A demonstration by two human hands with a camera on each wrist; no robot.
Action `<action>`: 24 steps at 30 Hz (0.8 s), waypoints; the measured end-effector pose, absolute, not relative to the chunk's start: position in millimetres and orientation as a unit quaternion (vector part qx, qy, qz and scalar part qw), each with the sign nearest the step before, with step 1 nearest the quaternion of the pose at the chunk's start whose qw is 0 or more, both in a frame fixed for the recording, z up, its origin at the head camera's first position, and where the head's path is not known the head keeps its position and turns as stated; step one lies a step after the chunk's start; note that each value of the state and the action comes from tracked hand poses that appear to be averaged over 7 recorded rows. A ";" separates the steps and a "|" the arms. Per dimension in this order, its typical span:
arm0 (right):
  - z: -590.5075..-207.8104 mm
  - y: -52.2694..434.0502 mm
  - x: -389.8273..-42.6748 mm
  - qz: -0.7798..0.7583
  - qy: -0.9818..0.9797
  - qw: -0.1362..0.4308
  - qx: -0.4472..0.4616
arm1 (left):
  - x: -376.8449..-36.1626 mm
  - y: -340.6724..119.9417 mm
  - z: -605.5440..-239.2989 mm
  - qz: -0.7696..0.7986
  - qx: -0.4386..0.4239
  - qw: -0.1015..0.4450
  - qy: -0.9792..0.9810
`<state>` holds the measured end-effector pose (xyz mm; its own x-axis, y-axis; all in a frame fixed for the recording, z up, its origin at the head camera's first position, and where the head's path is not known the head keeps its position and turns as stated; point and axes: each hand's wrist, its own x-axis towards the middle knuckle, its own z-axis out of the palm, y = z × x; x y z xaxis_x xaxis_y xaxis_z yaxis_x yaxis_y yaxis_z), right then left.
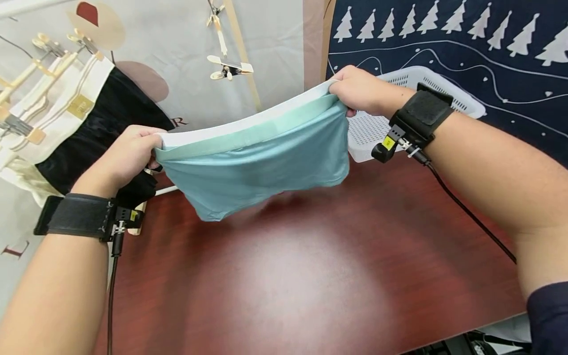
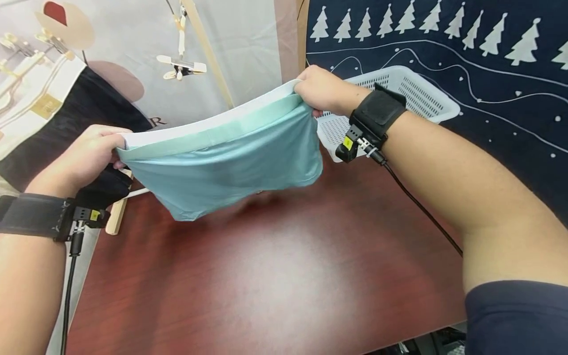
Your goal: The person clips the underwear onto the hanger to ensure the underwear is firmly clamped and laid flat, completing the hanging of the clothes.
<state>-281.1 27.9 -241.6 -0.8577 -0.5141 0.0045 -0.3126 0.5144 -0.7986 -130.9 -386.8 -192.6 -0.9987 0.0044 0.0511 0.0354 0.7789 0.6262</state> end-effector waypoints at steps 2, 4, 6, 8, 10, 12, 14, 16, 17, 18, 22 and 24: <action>-239.5 28.8 -280.6 -0.439 0.862 0.103 -0.232 | -130.6 -382.9 -190.4 -0.336 -0.014 0.032 -0.941; -237.8 28.7 -280.7 -0.451 0.859 0.086 -0.227 | -131.2 -379.9 -188.3 -0.342 -0.014 0.051 -0.938; -237.5 27.4 -281.3 -0.464 0.853 0.069 -0.228 | -133.0 -379.0 -186.9 -0.342 -0.006 0.066 -0.938; -238.0 25.7 -281.9 -0.471 0.850 0.058 -0.230 | -135.5 -380.0 -186.3 -0.342 0.005 0.072 -0.937; -239.4 23.1 -282.8 -0.476 0.847 0.046 -0.233 | -137.9 -381.6 -186.3 -0.352 0.018 0.076 -0.933; -239.9 19.7 -284.4 -0.483 0.843 0.033 -0.233 | -140.0 -382.9 -186.6 -0.358 0.028 0.085 -0.929; -239.9 16.7 -285.9 -0.488 0.842 0.019 -0.229 | -141.7 -383.7 -187.1 -0.359 0.036 0.099 -0.927; -240.3 14.1 -287.1 -0.494 0.840 0.002 -0.226 | -142.8 -383.6 -187.9 -0.364 0.039 0.116 -0.923; -240.9 13.4 -287.7 -0.496 0.839 -0.005 -0.225 | -143.1 -383.4 -188.6 -0.363 0.038 0.123 -0.923; -242.4 12.1 -288.7 -0.495 0.839 -0.007 -0.225 | -143.4 -384.4 -190.4 -0.362 0.037 0.127 -0.923; -256.3 13.5 -291.1 -0.470 0.846 -0.014 -0.253 | -140.0 -387.8 -203.3 -0.335 0.019 0.113 -0.935; -269.0 17.4 -291.7 -0.435 0.855 -0.003 -0.283 | -134.2 -388.2 -214.6 -0.296 0.002 0.087 -0.951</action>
